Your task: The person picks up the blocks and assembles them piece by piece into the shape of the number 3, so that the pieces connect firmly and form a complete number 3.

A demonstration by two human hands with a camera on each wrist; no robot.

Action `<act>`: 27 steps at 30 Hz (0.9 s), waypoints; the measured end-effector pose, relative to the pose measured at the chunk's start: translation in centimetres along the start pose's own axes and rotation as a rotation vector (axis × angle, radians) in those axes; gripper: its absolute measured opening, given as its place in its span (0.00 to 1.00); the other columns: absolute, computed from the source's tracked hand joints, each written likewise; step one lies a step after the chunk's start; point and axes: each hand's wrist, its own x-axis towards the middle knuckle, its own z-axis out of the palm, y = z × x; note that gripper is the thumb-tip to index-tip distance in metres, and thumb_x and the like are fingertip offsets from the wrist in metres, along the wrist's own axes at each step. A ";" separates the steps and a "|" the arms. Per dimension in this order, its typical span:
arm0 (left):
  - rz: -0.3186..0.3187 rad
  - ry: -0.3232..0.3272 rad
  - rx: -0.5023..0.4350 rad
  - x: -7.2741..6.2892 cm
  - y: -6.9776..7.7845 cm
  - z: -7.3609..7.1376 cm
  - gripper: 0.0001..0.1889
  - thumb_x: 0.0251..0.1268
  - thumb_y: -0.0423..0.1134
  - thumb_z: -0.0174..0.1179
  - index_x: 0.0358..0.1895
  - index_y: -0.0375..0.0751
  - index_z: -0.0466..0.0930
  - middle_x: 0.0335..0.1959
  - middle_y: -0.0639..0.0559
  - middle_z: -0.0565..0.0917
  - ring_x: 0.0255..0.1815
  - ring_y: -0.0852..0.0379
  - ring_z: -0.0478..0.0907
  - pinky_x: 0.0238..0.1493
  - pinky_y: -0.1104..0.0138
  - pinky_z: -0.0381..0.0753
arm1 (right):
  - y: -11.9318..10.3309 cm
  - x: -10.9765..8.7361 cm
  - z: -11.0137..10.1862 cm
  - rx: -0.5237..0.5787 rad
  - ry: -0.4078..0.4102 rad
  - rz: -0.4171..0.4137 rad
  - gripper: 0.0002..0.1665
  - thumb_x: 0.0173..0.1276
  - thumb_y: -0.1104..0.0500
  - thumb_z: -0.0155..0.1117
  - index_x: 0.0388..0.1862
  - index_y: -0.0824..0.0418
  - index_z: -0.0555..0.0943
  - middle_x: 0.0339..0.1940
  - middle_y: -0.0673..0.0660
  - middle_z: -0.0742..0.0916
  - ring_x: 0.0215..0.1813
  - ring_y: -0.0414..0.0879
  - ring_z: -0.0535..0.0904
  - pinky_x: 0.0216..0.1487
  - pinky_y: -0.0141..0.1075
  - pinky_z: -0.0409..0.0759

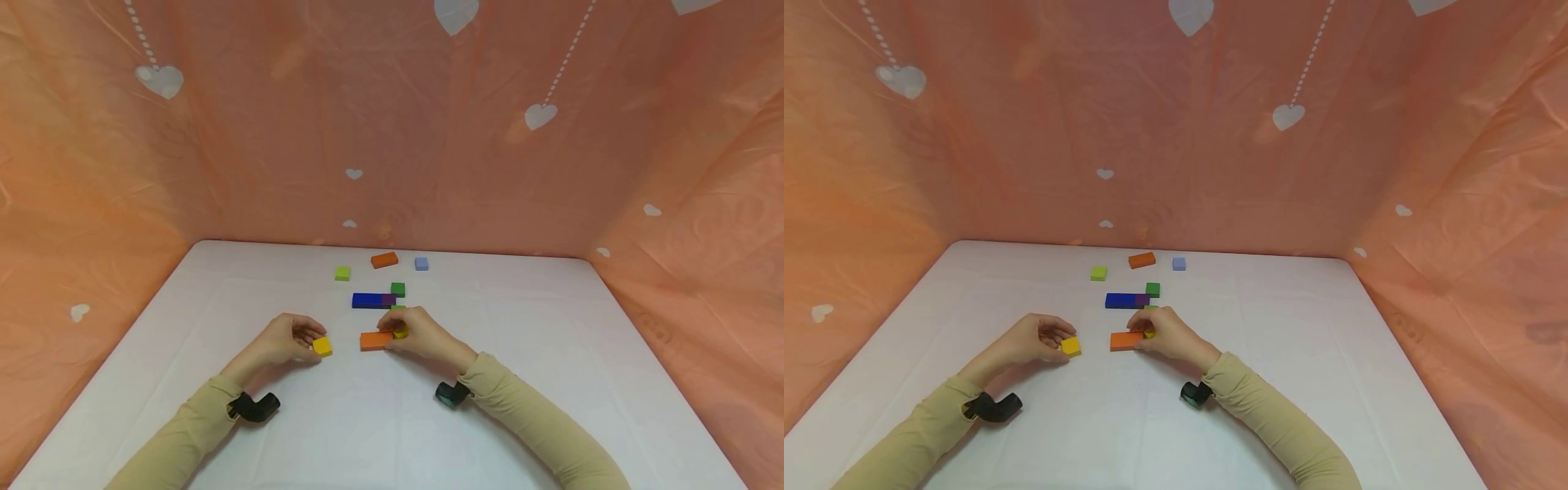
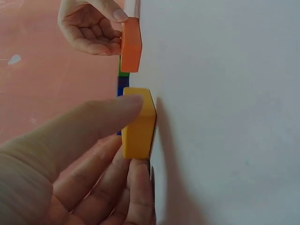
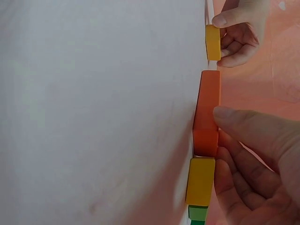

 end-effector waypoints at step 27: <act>0.075 -0.067 0.035 3.0 1.3 1.7 0.21 0.46 0.27 0.73 0.47 0.31 0.82 0.40 0.46 0.83 0.35 0.54 0.78 0.39 0.69 0.81 | 0.3 0.1 0.1 0.011 -0.010 0.026 0.18 0.57 0.65 0.73 0.47 0.63 0.82 0.43 0.52 0.85 0.44 0.43 0.79 0.49 0.30 0.78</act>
